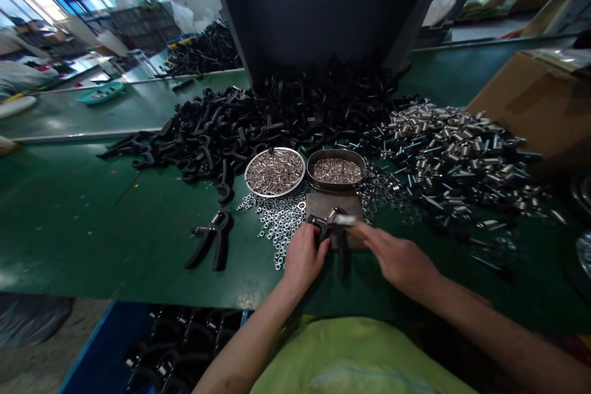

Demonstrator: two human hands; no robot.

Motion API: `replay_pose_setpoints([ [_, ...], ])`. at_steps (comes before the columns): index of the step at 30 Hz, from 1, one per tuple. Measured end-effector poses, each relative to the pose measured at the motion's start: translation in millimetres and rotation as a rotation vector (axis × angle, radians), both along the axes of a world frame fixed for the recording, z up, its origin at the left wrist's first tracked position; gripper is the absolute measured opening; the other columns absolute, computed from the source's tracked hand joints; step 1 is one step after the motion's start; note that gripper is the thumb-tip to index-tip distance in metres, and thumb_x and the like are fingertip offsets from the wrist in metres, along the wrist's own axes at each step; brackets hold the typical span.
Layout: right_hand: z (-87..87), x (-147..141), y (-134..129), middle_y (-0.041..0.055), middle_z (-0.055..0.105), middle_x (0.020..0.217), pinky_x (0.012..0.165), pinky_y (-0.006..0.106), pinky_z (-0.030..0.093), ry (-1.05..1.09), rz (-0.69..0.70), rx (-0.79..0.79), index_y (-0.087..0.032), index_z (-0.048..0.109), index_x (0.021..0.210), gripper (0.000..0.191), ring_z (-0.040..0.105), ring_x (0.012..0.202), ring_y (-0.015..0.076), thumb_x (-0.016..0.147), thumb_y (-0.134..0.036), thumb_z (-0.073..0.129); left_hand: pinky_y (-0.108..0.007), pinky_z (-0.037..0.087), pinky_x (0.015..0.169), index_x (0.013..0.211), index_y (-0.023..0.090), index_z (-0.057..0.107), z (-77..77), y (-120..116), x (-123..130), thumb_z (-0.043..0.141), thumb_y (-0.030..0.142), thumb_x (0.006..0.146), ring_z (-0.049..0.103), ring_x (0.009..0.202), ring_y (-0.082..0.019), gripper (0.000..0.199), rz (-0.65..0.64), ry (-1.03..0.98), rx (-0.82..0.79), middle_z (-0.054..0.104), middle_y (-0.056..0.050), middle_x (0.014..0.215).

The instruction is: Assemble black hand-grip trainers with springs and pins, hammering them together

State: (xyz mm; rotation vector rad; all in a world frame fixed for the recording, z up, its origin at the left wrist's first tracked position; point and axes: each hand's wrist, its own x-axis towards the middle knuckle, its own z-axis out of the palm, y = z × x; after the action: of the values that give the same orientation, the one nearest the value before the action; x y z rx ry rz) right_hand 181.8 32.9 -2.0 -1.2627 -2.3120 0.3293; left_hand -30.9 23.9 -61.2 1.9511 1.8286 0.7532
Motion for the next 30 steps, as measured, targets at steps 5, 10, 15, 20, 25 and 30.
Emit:
replay_pose_setpoints([
  [5,3.2,-4.2,1.5,0.0083,0.067,0.113,0.075,0.033,0.055,-0.043,0.019,-0.079,-0.022,0.046,0.13,0.039,0.068,0.091,0.0206,0.093,-0.022,0.033,-0.033,0.045,0.074,0.087,0.02,0.049,-1.6,3.3,0.0,0.056,0.021,0.079,0.054,0.083,-0.02,0.011,-0.017,0.017,-0.017,0.057,-0.005,0.087],
  [10,-3.2,-0.8,1.7,0.0074,0.072,0.097,0.065,0.033,0.055,-0.091,-0.001,-0.087,-0.022,0.052,0.124,0.037,0.069,0.077,0.0216,0.092,-0.022,0.033,-0.033,0.044,0.075,0.088,0.021,0.048,1.1,4.9,-0.1,0.054,0.022,0.08,0.054,0.084,-0.021,0.01,-0.026,0.037,-0.047,0.057,-0.006,0.089],
  [15,0.4,-3.0,22.5,0.005,0.066,0.117,0.078,0.036,0.054,-0.016,-0.058,-0.129,-0.026,0.045,0.131,0.039,0.067,0.095,0.0214,0.093,-0.024,0.035,-0.033,0.044,0.075,0.088,0.02,0.048,4.0,5.6,0.2,0.054,0.022,0.079,0.053,0.084,-0.021,0.01,-0.019,0.048,-0.08,0.056,-0.006,0.09],
  [20,-5.7,-3.6,37.9,0.0077,0.069,0.109,0.07,0.035,0.053,-0.056,-0.143,-0.152,-0.024,0.046,0.129,0.039,0.069,0.087,0.0239,0.094,-0.027,0.031,-0.032,0.043,0.073,0.087,0.02,0.049,5.5,8.8,1.2,0.054,0.023,0.079,0.054,0.084,-0.021,0.011,-0.011,0.077,-0.115,0.057,-0.006,0.089],
  [25,-25.2,12.5,38.0,0.0067,0.07,0.106,0.065,0.034,0.052,-0.2,-0.168,-0.161,-0.023,0.049,0.128,0.039,0.069,0.082,0.024,0.095,-0.032,0.031,-0.032,0.042,0.07,0.083,0.02,0.05,9.0,15.5,-3.1,0.056,0.028,0.078,0.055,0.08,-0.021,0.011,-0.007,0.117,-0.152,0.059,-0.006,0.084],
  [30,-50.6,57.9,15.3,0.0069,0.068,0.111,0.054,0.031,0.046,-0.247,-0.25,0.133,-0.024,0.053,0.126,0.04,0.067,0.08,0.024,0.092,-0.039,0.035,-0.031,0.043,0.074,0.084,0.02,0.051,24.8,14.5,-64.7,0.052,0.03,0.082,0.055,0.084,-0.02,0.01,0.223,0.14,-0.008,0.059,-0.005,0.086],
])
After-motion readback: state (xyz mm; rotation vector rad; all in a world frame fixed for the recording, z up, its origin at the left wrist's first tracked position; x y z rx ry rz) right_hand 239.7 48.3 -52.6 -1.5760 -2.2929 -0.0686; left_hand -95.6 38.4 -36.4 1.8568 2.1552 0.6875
